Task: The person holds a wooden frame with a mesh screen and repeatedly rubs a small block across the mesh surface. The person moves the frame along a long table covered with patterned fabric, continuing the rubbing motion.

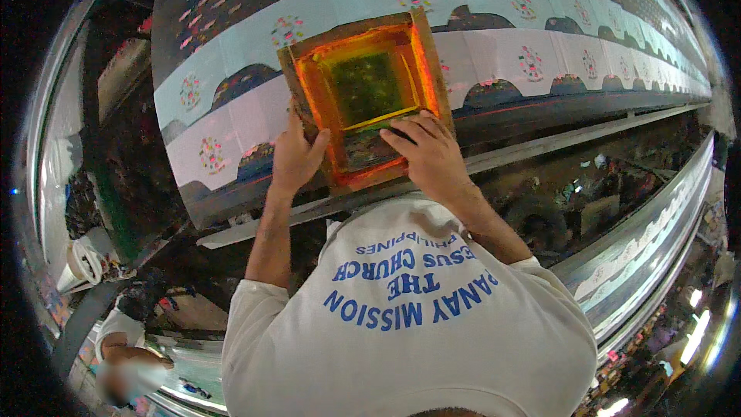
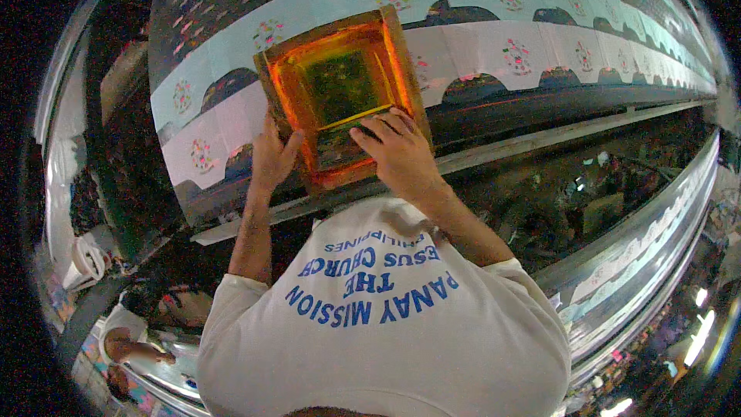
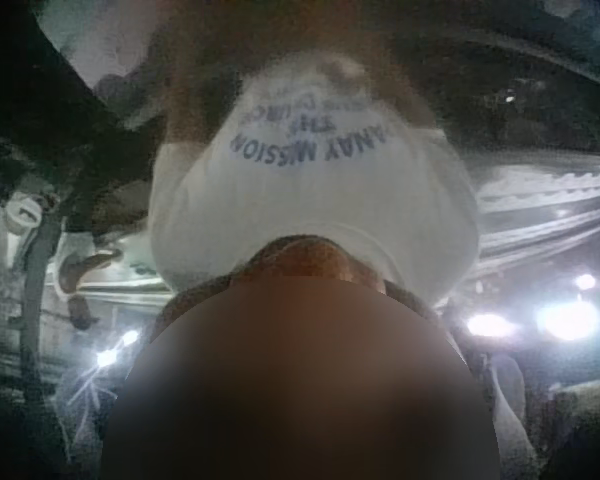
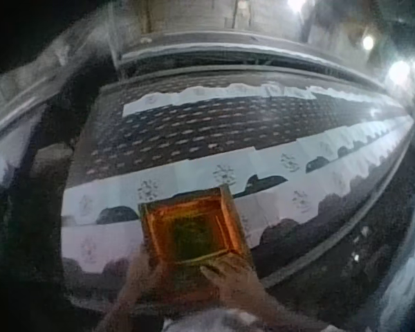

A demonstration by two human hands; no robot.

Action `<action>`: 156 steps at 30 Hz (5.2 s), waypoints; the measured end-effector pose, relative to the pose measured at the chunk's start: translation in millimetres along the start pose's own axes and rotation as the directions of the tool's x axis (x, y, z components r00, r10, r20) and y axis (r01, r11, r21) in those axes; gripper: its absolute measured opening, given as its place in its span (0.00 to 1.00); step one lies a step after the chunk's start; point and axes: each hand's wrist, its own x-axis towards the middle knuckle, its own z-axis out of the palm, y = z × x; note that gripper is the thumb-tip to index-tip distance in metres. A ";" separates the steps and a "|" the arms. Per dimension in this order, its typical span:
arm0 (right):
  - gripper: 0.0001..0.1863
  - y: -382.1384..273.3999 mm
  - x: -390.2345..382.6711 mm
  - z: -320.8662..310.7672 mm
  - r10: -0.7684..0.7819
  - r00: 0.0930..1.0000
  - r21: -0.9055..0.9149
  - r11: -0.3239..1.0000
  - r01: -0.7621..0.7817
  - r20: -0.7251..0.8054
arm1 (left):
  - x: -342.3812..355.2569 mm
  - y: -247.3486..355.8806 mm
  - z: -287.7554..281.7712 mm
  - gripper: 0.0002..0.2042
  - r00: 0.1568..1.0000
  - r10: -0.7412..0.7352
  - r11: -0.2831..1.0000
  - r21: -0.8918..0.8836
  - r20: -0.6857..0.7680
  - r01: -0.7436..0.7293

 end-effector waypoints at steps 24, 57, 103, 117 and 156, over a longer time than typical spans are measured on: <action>0.33 116.2 -37.1 -58.5 0.016 0.978 -0.025 1.000 -0.011 0.206 | 50.7 83.8 103.3 0.34 0.984 -0.166 0.983 -0.062 0.066 0.171; 0.31 130.8 1.6 -49.2 0.111 0.969 0.028 0.992 -0.120 0.222 | 49.1 79.6 100.0 0.49 0.963 -0.220 0.971 -0.062 0.157 0.232; 0.28 326.5 -145.3 -175.7 0.027 0.999 -0.050 0.998 -0.024 0.046 | 132.8 243.1 285.5 0.49 0.982 -0.150 0.986 -0.056 0.114 0.157; 0.25 391.9 6.8 -179.8 0.180 0.972 0.005 0.983 -0.183 0.154 | 131.7 240.7 284.1 0.53 0.983 -0.138 0.980 -0.123 0.123 0.154; 0.30 542.4 -223.0 -273.2 0.097 0.994 -0.023 0.995 -0.098 -0.053 | 222.3 415.7 466.0 0.44 0.995 -0.049 0.979 -0.195 0.092 0.066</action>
